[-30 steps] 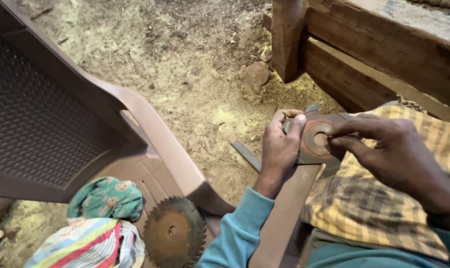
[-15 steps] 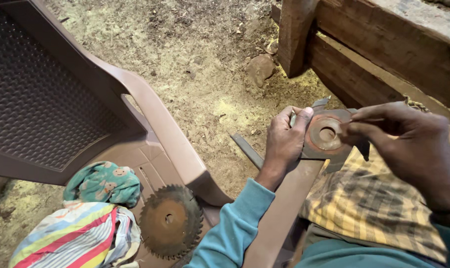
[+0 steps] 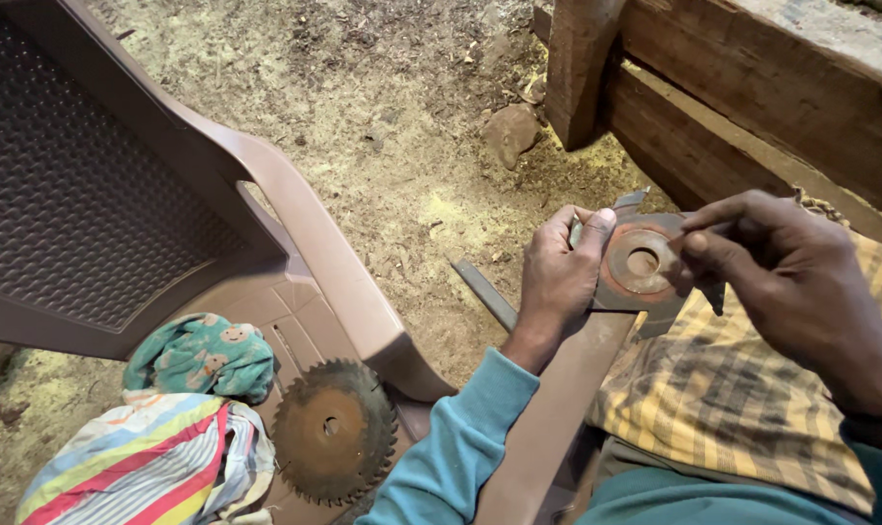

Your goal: The person sits on a plastic chair and uses a small green abrasive block to sharpen the edges of a metal gear-like part held in their left hand. They repeatedly rub the block along the inner and outer edges of the part, occasionally rotating it to access different sections.

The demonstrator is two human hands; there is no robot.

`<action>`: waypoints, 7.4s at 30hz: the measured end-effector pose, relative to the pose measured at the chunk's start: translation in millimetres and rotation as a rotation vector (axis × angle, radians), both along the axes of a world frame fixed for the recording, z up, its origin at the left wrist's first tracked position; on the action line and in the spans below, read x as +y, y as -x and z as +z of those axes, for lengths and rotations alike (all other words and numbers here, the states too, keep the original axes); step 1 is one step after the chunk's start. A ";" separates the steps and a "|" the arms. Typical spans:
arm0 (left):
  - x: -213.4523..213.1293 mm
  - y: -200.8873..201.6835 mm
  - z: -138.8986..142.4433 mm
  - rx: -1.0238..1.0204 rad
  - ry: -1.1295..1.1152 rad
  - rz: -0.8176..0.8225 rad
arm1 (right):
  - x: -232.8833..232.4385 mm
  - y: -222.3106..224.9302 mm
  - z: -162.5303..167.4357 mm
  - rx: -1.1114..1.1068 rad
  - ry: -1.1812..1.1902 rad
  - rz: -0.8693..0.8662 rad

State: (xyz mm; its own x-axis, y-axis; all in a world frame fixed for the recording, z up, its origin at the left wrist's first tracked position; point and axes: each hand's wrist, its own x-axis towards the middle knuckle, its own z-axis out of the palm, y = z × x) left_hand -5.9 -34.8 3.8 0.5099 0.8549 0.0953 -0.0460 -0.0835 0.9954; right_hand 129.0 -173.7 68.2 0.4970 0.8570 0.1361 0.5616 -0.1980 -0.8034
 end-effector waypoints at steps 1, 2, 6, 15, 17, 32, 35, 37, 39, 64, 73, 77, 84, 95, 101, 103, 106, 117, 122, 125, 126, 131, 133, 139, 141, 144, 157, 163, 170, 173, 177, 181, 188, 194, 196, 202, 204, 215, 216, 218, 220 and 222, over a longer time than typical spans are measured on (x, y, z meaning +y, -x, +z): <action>-0.4 0.4 0.6 0.005 0.008 0.000 | 1.4 2.6 0.6 -0.009 0.020 0.010; -0.6 0.8 1.3 0.010 0.015 0.001 | 3.6 6.0 1.2 -0.019 0.039 0.020; -1.5 2.3 3.7 0.031 0.018 -0.010 | 13.1 18.8 6.2 -0.156 0.110 0.092; -0.4 1.2 6.0 0.090 0.000 0.000 | 25.2 21.2 -4.7 -0.198 0.273 -0.076; -0.3 1.2 5.7 0.099 -0.008 0.005 | 30.3 21.7 -7.0 -0.231 0.216 -0.061; 1.7 -4.4 -10.6 -0.219 0.119 -0.107 | 40.6 40.8 6.4 -0.343 0.015 -0.006; 1.8 -4.4 -10.3 -0.103 0.144 -0.073 | 36.3 43.9 14.4 -0.234 0.074 -0.044; 1.4 -3.9 -10.0 -0.044 0.112 -0.049 | 34.0 47.2 21.6 -0.168 0.140 -0.068; 0.7 -2.4 -9.3 -0.059 0.092 -0.046 | 35.5 49.9 26.1 -0.111 0.199 -0.105; 0.4 1.4 0.0 0.014 -0.013 -0.035 | 35.2 37.6 9.6 -0.143 0.030 -0.033; -0.8 2.2 -0.5 -0.021 0.035 -0.064 | 32.3 38.6 6.1 -0.114 0.091 -0.053; 0.6 2.2 1.6 0.023 -0.018 -0.008 | 33.2 42.1 11.4 -0.045 0.138 -0.078; -0.8 1.0 1.7 -0.018 0.002 -0.021 | 34.4 35.1 5.6 -0.039 0.179 -0.063; 1.6 -1.2 -3.8 -0.068 0.020 -0.021 | 33.9 38.6 8.8 -0.107 0.059 -0.029; 2.3 -3.6 -10.6 -0.039 0.074 -0.014 | 33.7 40.0 16.1 -0.103 0.106 -0.051; 3.3 -3.7 -14.5 0.000 0.087 0.003 | 34.3 40.2 16.4 -0.070 0.110 -0.051; 6.7 -3.7 -21.1 -0.046 0.141 -0.044 | 34.2 39.9 14.2 -0.014 0.156 -0.061; 5.4 -6.5 -34.3 -0.401 0.412 -0.258 | 34.4 37.5 6.3 -0.150 0.004 0.024; 6.1 -7.0 -36.4 -0.440 0.335 -0.267 | 32.5 40.8 4.5 -0.042 0.099 -0.021; 6.8 -8.2 -34.4 -0.412 0.415 -0.270 | 32.3 40.5 5.7 -0.121 0.010 0.012; 6.7 -8.6 -33.5 -0.414 0.439 -0.271 | 32.4 40.6 6.5 -0.156 -0.043 0.031; 4.9 -6.5 -32.2 -0.368 0.241 -0.186 | 33.3 40.7 11.7 -0.134 0.043 -0.025; 4.1 -5.3 -33.5 -0.390 0.319 -0.221 | 33.7 41.4 11.5 -0.055 0.094 -0.065; 6.1 -6.8 -36.1 -0.380 0.310 -0.229 | 34.7 38.4 3.5 -0.232 -0.033 0.020; 6.3 -6.6 -35.5 -0.378 0.292 -0.219 | 35.5 37.3 2.0 -0.268 -0.060 0.006; 4.9 -6.1 -33.6 -0.376 0.334 -0.258 | 35.2 37.9 3.3 -0.368 -0.151 0.060; 6.1 -6.6 -30.7 -0.366 0.339 -0.230 | 37.2 33.9 -1.6 -0.356 -0.126 0.054; 5.9 -2.8 -27.9 -0.333 0.304 -0.200 | 32.5 32.4 -6.1 -0.196 0.160 -0.033; 7.0 -6.1 -29.2 -0.366 0.307 -0.215 | 35.6 40.4 4.6 -0.332 -0.001 0.014; 6.5 -5.7 -29.1 -0.368 0.319 -0.212 | 35.7 43.5 7.7 -0.338 0.002 0.014; 5.6 -4.7 -26.8 -0.361 0.356 -0.239 | 39.2 40.7 4.7 -0.345 -0.093 0.042; 5.7 -4.9 -27.4 -0.337 0.284 -0.196 | 31.3 34.7 -2.2 -0.341 -0.037 0.051; 7.0 -6.3 -33.4 -0.390 0.345 -0.225 | 35.1 30.7 -9.4 -0.356 -0.025 0.026; 5.4 -2.7 -26.9 -0.280 0.314 -0.179 | 34.5 37.7 1.4 -0.293 0.069 0.008; 4.8 -3.1 -24.9 -0.372 0.356 -0.218 | 34.4 38.7 3.1 -0.388 0.021 0.007; 6.8 -5.9 -27.0 -0.350 0.341 -0.199 | 36.6 35.2 -3.1 -0.314 -0.067 0.050; 6.4 -6.8 -28.7 -0.372 0.335 -0.192 | 37.9 34.4 -4.6 -0.250 -0.003 0.012; 6.8 -4.8 -29.0 -0.281 0.289 -0.186 | 33.9 40.3 0.6 -0.350 0.034 -0.015; 5.8 -4.7 -28.9 -0.296 0.289 -0.190 | 35.0 39.0 -1.3 -0.416 0.030 -0.023; 6.5 -5.7 -27.6 -0.342 0.265 -0.193 | 38.1 35.8 -5.9 -0.498 -0.040 0.008; 6.4 -6.1 -25.6 -0.343 0.322 -0.207 | 37.1 32.1 -10.3 -0.482 -0.021 0.022; 5.6 -4.8 -23.1 -0.318 0.332 -0.198 | 34.0 30.1 -13.9 -0.364 0.100 0.017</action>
